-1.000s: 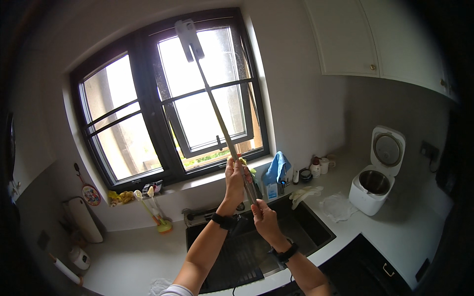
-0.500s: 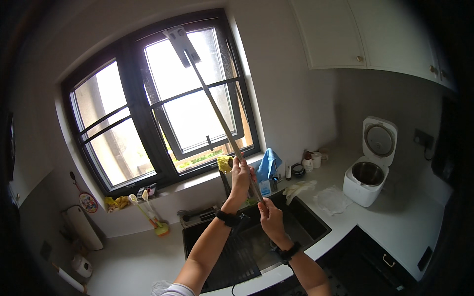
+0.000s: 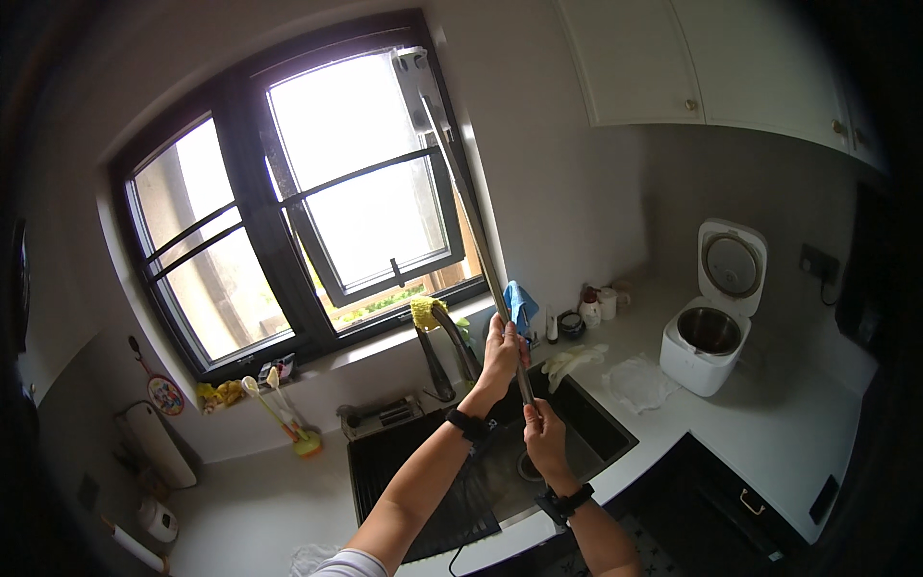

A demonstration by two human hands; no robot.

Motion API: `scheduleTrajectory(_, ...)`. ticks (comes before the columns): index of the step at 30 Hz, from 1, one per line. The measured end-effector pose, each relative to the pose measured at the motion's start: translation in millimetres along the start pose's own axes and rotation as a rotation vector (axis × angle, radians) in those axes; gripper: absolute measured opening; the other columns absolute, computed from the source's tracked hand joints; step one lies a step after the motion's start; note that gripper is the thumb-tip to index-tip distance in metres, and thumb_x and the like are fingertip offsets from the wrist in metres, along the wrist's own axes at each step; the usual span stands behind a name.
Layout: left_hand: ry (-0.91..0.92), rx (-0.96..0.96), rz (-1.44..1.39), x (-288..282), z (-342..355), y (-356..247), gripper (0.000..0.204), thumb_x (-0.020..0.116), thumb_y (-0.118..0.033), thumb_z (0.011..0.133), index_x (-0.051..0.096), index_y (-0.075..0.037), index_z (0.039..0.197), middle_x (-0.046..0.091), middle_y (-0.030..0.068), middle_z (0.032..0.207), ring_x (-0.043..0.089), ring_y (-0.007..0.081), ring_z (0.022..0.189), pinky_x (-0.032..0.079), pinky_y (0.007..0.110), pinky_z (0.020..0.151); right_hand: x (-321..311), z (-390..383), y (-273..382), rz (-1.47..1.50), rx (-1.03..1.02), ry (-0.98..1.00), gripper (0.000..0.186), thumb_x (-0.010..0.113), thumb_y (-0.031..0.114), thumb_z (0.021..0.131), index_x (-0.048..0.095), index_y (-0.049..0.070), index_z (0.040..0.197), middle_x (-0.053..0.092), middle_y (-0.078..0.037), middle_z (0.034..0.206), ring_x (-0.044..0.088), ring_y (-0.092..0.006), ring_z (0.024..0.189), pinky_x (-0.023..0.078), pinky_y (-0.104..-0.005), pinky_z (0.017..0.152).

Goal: The person cleans a kitchen window using a long-handled window cleaning tool with a replaceable cloth. They wipe the window, remove the cloth, rinse it under the tap, reattach it, and continue wiping the window.

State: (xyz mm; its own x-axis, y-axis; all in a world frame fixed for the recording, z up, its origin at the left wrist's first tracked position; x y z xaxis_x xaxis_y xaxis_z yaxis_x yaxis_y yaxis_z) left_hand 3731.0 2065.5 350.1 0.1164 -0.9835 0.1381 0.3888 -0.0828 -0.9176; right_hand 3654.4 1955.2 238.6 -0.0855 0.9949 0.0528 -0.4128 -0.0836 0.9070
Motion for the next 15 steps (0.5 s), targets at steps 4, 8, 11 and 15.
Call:
scheduleTrajectory(4, 0.011, -0.015, -0.039, -6.7, -14.3, 17.4, 0.010, 0.041, -0.020, 0.107, 0.040, -0.012, 0.112, 0.044, -0.0013, 0.069, 0.047, 0.0084, 0.052, 0.043, 0.025, 0.045, -0.1, -17.0, -10.0, 0.100, 0.138, 0.087, 0.020, 0.052, 0.026, 0.104, 0.061, 0.009, 0.101, 0.044, 0.004, 0.057, 0.043, -0.0054, 0.047, 0.033, -0.0244, 0.044)
scheduleTrajectory(8, -0.041, -0.029, -0.018, -30.7, -30.4, 28.5, 0.011, 0.043, -0.021, 0.106, 0.043, -0.011, 0.111, 0.046, -0.0014, 0.066, 0.048, 0.0080, 0.050, 0.044, 0.024, 0.044, 15.6, -34.9, -18.7, 0.128, 0.218, 0.191, 0.024, 0.052, 0.033, 0.104, 0.060, 0.010, 0.105, 0.046, 0.004, 0.055, 0.042, -0.0040, 0.043, 0.031, -0.0214, 0.039)
scheduleTrajectory(11, -0.052, 0.007, 0.021, -48.7, -39.5, 27.1, 0.013, 0.043, -0.021, 0.106, 0.044, -0.009, 0.110, 0.048, -0.0005, 0.067, 0.048, 0.0081, 0.049, 0.045, 0.024, 0.045, 31.6, -45.5, -20.0, 0.180, 0.199, 0.229, 0.025, 0.052, 0.035, 0.103, 0.059, 0.011, 0.107, 0.046, 0.004, 0.056, 0.042, -0.0039, 0.043, 0.032, -0.0211, 0.039)
scheduleTrajectory(15, -0.096, 0.018, 0.054, -68.9, -58.9, 21.7, 0.011, 0.043, -0.019, 0.106, 0.044, -0.008, 0.109, 0.048, 0.0000, 0.066, 0.048, 0.0083, 0.049, 0.045, 0.024, 0.043, 46.6, -61.4, -20.2, 0.186, 0.233, 0.271, 0.023, 0.052, 0.033, 0.104, 0.058, 0.011, 0.103, 0.047, 0.004, 0.056, 0.044, -0.0043, 0.045, 0.033, -0.0217, 0.040)
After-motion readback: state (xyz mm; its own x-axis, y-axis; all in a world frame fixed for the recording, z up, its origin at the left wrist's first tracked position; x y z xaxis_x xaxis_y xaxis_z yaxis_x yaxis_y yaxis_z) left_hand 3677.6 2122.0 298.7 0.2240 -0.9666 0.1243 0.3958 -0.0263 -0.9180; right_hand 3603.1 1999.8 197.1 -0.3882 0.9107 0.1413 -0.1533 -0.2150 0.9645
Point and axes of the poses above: each hand's wrist, its own z-axis towards the middle knuckle, its own x-axis out of the palm, y = z × x, the point moved 4 cm from there along z, towards the middle knuckle
